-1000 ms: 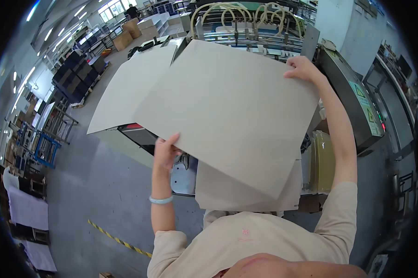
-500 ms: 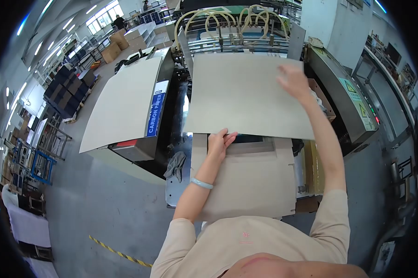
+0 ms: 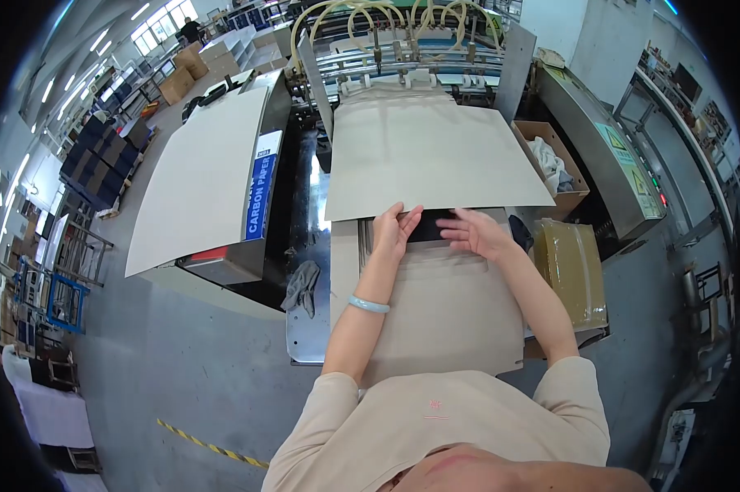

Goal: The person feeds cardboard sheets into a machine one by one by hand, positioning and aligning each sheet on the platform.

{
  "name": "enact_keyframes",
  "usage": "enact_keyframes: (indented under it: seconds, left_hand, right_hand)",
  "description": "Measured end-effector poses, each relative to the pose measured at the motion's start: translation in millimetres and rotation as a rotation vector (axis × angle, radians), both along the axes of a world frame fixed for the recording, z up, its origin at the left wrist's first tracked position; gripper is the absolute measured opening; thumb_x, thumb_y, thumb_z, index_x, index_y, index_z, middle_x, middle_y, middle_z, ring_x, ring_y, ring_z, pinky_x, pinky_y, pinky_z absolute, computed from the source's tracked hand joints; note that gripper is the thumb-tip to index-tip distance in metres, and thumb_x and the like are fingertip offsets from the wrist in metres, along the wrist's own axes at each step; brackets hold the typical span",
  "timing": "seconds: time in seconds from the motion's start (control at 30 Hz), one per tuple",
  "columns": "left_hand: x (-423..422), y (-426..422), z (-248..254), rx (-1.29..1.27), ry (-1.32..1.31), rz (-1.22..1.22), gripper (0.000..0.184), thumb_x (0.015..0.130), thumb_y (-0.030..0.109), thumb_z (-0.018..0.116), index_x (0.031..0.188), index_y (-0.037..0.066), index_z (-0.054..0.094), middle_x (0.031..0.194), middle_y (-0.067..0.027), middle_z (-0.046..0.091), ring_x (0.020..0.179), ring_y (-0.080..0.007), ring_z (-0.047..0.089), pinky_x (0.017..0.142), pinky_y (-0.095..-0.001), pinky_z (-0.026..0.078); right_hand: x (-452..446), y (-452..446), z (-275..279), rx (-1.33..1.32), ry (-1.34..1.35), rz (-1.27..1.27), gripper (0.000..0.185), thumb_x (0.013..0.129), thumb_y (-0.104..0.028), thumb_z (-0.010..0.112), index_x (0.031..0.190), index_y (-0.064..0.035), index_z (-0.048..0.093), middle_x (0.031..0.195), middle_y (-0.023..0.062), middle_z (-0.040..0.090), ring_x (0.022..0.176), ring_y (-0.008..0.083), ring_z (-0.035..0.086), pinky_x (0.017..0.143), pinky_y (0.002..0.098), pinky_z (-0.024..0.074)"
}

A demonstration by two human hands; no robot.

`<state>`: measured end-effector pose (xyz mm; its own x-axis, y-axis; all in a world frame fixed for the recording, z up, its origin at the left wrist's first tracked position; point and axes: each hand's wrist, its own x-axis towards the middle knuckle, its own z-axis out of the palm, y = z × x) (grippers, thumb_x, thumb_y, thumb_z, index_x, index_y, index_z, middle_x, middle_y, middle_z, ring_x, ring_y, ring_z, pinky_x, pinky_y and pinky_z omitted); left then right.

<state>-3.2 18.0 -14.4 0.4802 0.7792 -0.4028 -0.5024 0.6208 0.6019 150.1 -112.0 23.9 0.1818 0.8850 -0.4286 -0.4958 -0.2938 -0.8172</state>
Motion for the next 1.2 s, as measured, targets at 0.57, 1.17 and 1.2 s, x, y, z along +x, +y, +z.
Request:
enact_keyframes:
  seconds: [0.57, 1.17, 1.2]
  left_hand:
    - [-7.3, 1.9, 7.3, 0.047, -0.005, -0.118, 0.019, 0.091, 0.01, 0.05, 0.101, -0.007, 0.05, 0.097, -0.0201, 0.062, 0.083, -0.0263, 0.066, 0.061, -0.0237, 0.055]
    - [-11.7, 3.1, 10.5, 0.236, 0.102, -0.188, 0.038, 0.09, 0.016, 0.054, 0.122, 0.0, 0.041, 0.113, -0.0174, 0.059, 0.089, -0.0226, 0.065, 0.065, -0.0226, 0.053]
    - [-11.4, 3.1, 10.7, 0.227, 0.105, -0.187, 0.039, 0.09, 0.016, 0.054, 0.123, 0.0, 0.041, 0.113, -0.0173, 0.059, 0.089, -0.0226, 0.065, 0.065, -0.0226, 0.053]
  right_hand:
    - [15.2, 28.1, -27.5, 0.173, 0.083, -0.311, 0.018, 0.091, -0.015, 0.051, 0.099, 0.0011, 0.052, 0.088, 0.0151, 0.064, 0.078, 0.0213, 0.067, 0.057, 0.0273, 0.0545]
    - [11.1, 59.0, -10.9, 0.173, -0.119, -0.364, 0.024, 0.088, -0.011, 0.052, 0.103, 0.007, 0.049, 0.094, 0.0189, 0.062, 0.081, 0.0243, 0.067, 0.054, 0.0263, 0.0542]
    - [7.9, 57.9, -6.3, 0.162, -0.192, -0.362, 0.024, 0.087, -0.011, 0.052, 0.103, 0.0072, 0.049, 0.094, 0.019, 0.062, 0.081, 0.0244, 0.067, 0.054, 0.0263, 0.0542]
